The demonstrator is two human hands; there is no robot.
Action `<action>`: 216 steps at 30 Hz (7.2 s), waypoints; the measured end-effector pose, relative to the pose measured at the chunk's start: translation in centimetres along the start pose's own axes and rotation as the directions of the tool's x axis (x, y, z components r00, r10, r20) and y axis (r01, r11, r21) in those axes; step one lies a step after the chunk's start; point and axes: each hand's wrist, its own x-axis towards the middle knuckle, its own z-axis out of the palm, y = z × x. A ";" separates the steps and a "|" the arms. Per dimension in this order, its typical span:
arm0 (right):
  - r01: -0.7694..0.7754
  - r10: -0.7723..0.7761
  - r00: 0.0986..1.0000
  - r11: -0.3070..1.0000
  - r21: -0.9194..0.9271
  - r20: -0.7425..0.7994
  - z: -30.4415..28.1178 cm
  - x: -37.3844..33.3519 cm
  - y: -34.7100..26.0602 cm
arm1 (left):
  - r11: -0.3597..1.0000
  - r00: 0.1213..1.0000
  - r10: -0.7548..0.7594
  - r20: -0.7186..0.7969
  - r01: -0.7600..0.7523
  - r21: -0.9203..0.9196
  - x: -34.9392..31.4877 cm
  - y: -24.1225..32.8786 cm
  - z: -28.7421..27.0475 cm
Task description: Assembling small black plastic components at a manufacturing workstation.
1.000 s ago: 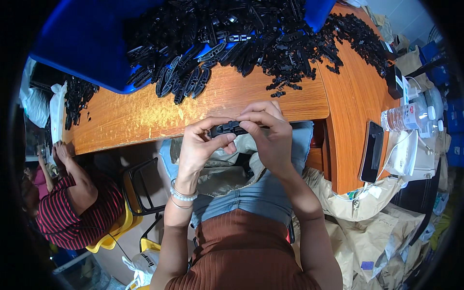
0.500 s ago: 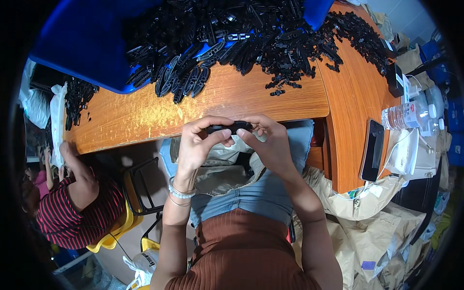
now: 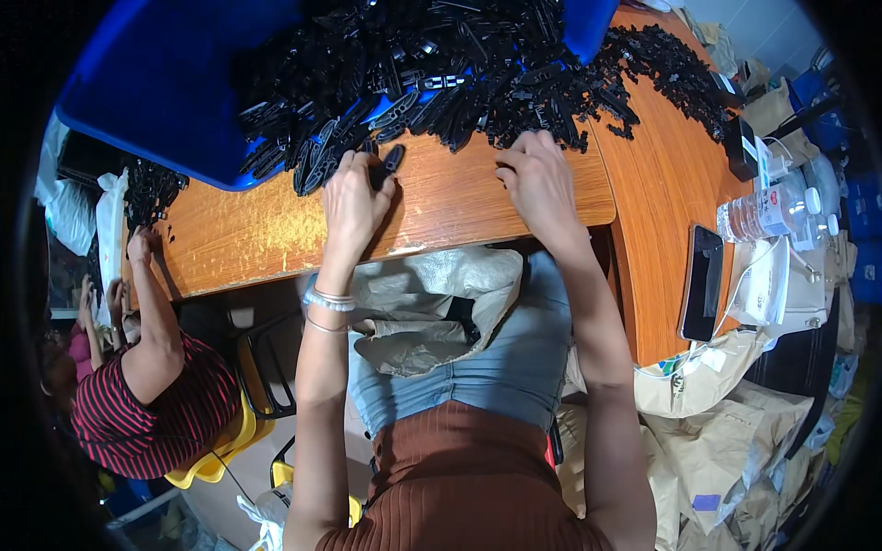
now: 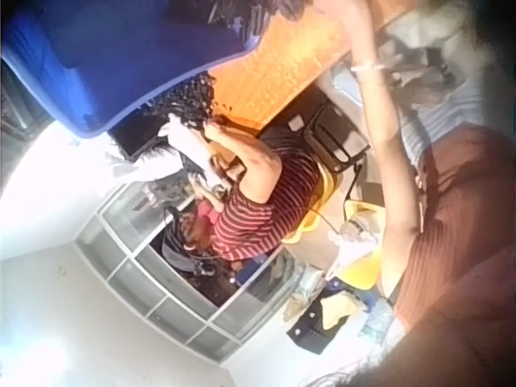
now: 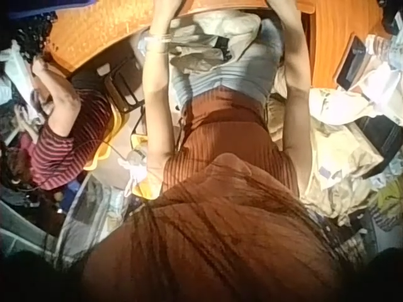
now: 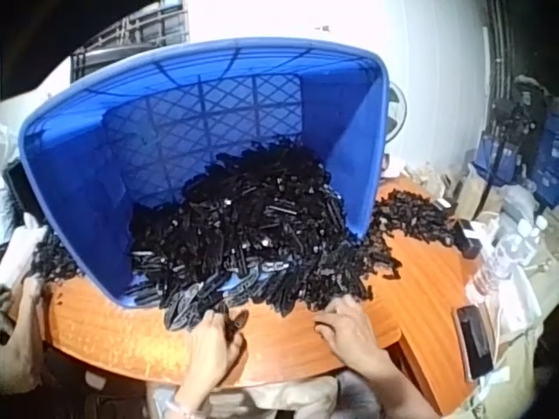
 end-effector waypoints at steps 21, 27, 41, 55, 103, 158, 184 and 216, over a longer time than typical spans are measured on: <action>-0.252 0.173 0.964 0.357 0.899 0.202 -1.1 -2.1 -6.3 | 0.296 0.919 -0.155 0.363 0.393 -0.871 -5.7 3.8 -3.1; -0.163 0.141 0.985 0.624 0.764 0.095 -0.7 -3.4 -7.6 | 0.199 0.898 -0.124 0.422 0.439 -0.876 -5.8 4.5 -3.9; -0.461 0.210 0.887 0.383 0.801 0.410 -0.2 -5.7 -6.4 | 0.352 0.925 -0.063 0.375 0.372 -0.859 -6.0 5.6 -3.8; 0.108 -0.112 0.984 0.993 -0.036 -0.138 -0.8 -3.1 -0.4 | 0.977 0.996 0.047 -0.082 -0.028 0.213 -0.8 -0.9 -0.5; -0.360 0.070 0.911 0.616 0.700 0.407 -2.0 -6.5 -5.7 | 0.333 0.869 0.057 0.491 0.447 -0.830 -6.4 3.4 -3.4; -0.165 0.229 0.973 0.622 0.766 0.024 -0.2 -6.0 -7.8 | 0.360 0.836 -0.117 0.535 0.538 -0.762 -6.8 5.5 -3.5; -0.159 0.192 0.977 0.947 0.279 -0.095 1.6 -2.0 -1.8 | 0.989 0.978 0.143 -0.151 -0.136 0.056 3.4 1.3 3.3; -0.120 0.159 0.987 0.555 0.823 0.036 0.8 -5.3 -6.8 | -0.071 0.865 -0.002 0.501 0.500 -0.863 -5.1 3.5 -0.9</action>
